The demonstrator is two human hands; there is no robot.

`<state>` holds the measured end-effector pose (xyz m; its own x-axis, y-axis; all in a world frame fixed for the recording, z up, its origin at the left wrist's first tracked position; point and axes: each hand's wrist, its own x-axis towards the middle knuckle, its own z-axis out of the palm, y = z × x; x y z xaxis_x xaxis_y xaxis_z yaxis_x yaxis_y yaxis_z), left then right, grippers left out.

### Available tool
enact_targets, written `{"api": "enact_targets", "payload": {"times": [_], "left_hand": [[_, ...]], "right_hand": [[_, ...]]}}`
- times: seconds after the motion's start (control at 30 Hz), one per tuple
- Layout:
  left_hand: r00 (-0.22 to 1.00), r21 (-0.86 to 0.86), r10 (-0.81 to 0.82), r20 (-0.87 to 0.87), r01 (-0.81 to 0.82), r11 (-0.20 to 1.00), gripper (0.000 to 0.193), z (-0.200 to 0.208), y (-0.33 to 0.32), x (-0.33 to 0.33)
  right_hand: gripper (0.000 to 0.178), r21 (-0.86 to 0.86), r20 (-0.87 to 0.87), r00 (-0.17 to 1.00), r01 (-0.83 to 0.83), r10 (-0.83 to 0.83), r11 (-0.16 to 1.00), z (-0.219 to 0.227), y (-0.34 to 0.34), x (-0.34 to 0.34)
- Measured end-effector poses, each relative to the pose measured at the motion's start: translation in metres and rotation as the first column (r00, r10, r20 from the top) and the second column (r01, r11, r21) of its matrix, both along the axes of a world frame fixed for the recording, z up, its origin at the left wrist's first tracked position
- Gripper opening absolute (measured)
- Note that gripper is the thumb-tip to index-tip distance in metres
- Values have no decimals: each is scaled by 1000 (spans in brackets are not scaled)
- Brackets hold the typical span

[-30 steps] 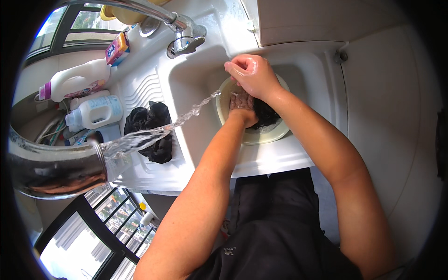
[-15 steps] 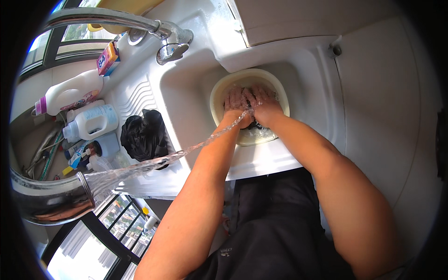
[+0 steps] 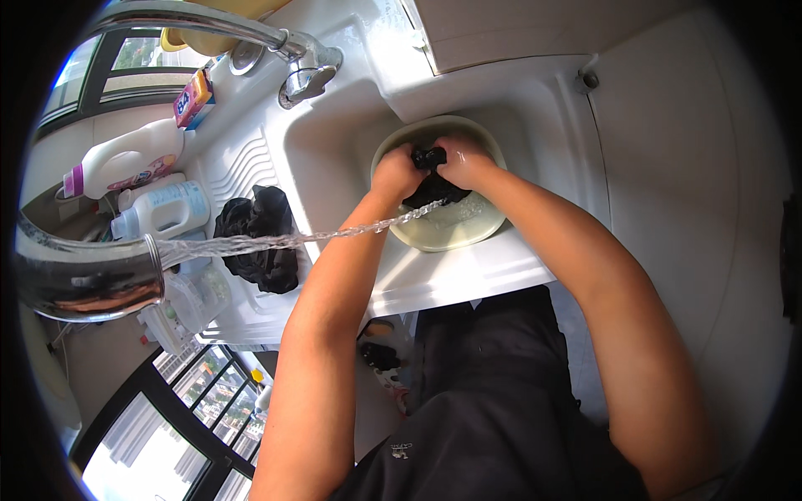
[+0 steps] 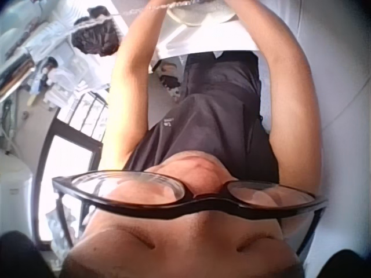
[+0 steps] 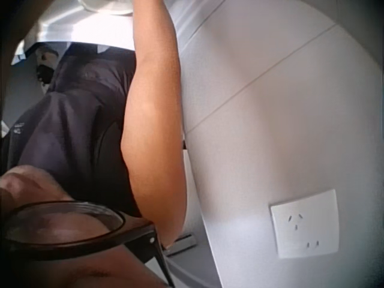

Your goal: The person washes clothes in a basin within a sink, repeatedly scrubbing the fabric by hand under running water and wringing it out.

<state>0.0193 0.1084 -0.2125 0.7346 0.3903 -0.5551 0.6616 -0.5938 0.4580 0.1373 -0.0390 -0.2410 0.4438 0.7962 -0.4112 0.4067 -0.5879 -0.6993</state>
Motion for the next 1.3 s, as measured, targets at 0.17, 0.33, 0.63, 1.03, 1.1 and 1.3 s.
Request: {"api": "enact_targets", "payload": {"times": [0.17, 0.33, 0.63, 1.03, 1.1, 1.3], "left_hand": [[983, 200, -175, 61, 159, 967, 42, 33, -17, -15], [863, 151, -398, -311, 458, 876, 72, 32, -48, -24], [904, 279, -347, -250, 410, 868, 110, -39, -70, -27], [961, 210, -234, -148, 262, 942, 77, -1, -53, -16], [979, 226, -205, -15, 203, 953, 56, 1, -46, -32], [878, 408, -369, 304, 230, 884, 24, 49, -51, -47]], "right_hand": [[34, 141, 241, 965, -139, 102, 980, 37, -34, -5], [29, 21, 337, 897, -310, 286, 950, 24, -56, -26], [79, -277, 414, 835, -264, 362, 924, -22, -46, -53], [42, -164, 60, 977, -194, 206, 967, -3, -29, -8], [20, 122, 216, 976, -63, 36, 990, 5, -51, -24], [13, 460, 473, 868, -97, -150, 883, 50, -78, -24]]}}
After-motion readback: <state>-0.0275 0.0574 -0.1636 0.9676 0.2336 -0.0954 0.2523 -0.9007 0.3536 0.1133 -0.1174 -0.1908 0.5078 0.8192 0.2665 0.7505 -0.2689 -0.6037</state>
